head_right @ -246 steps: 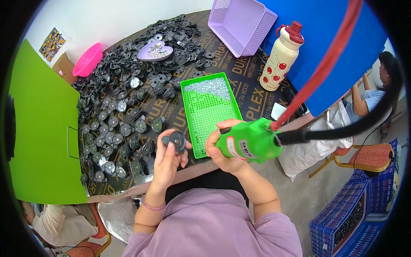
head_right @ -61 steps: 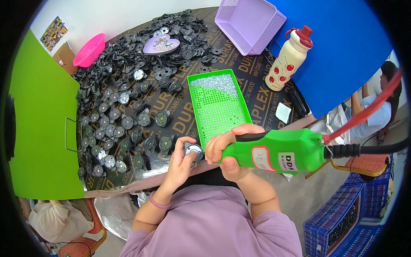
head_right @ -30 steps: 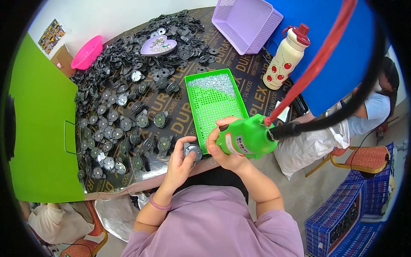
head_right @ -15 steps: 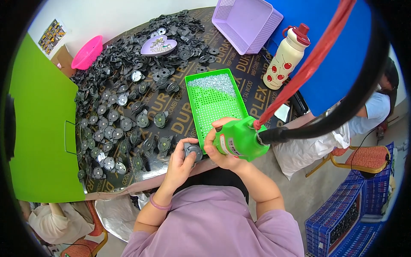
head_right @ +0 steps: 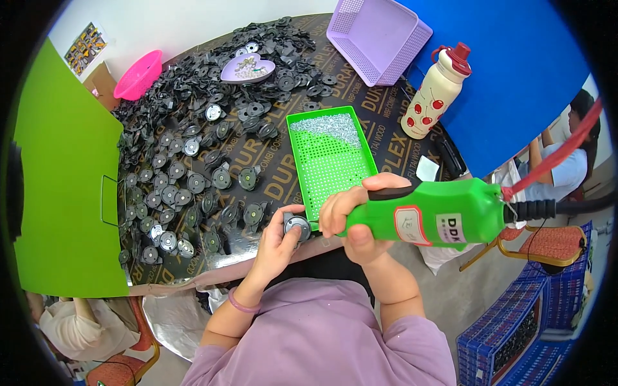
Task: The recorder is using a handheld tool to assemble or test small black circular components at a factory workbench.
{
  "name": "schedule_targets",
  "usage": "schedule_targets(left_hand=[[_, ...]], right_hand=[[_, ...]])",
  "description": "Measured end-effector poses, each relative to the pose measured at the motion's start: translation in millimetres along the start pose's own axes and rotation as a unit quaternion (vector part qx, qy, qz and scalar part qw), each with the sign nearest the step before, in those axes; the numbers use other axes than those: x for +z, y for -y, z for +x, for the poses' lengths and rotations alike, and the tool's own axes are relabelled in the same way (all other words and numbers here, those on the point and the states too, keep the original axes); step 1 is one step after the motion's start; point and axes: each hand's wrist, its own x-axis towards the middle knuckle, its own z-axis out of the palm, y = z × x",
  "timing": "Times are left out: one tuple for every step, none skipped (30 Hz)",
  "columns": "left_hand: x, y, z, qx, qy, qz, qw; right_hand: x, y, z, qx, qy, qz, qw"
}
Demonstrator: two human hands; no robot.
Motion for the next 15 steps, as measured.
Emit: schedule_targets(left_hand=[[0,0,0,0.0,0.0,0.0,1.0],[-1,2,-1,-0.001,0.001,0.003,1.0],[-1,2,0,-0.002,0.004,0.006,1.0],[-1,2,0,-0.001,0.004,0.006,1.0],[0,2,0,0.003,0.006,0.012,1.0],[0,2,0,0.006,0.006,0.019,1.0],[-1,2,0,0.006,0.005,0.019,1.0],[-1,1,0,0.006,0.003,0.021,1.0],[-1,1,0,0.005,0.002,0.024,1.0],[-2,0,0,0.005,0.002,0.024,1.0],[-2,-1,-1,0.007,0.003,0.026,1.0],[-2,-1,-1,0.008,0.004,0.029,1.0],[-2,-1,-1,0.008,0.003,0.029,1.0],[-2,-2,-1,0.025,-0.002,0.051,0.998],[-2,-3,-3,0.042,-0.007,0.072,0.996]], right_hand=[[5,0,0,-0.001,0.004,0.005,1.0],[7,-3,0,-0.001,0.004,0.005,1.0],[8,-7,0,0.002,0.006,0.004,1.0],[9,-10,-1,0.005,0.008,0.002,1.0],[10,-11,-1,0.012,0.007,0.006,1.0],[11,-12,-1,0.013,0.008,0.006,1.0],[12,-14,0,0.015,0.011,0.019,1.0],[13,-15,0,0.017,0.015,0.032,0.999],[14,-16,0,0.017,0.015,0.032,0.999],[15,-17,0,0.016,0.016,0.03,0.999],[16,-18,-1,0.015,0.017,0.029,0.999],[16,-20,-1,0.015,0.018,0.029,0.999],[16,-21,-2,0.024,0.029,0.027,0.999],[16,-22,-2,0.032,0.041,0.026,0.998],[18,-23,-3,0.032,0.041,0.026,0.998]])
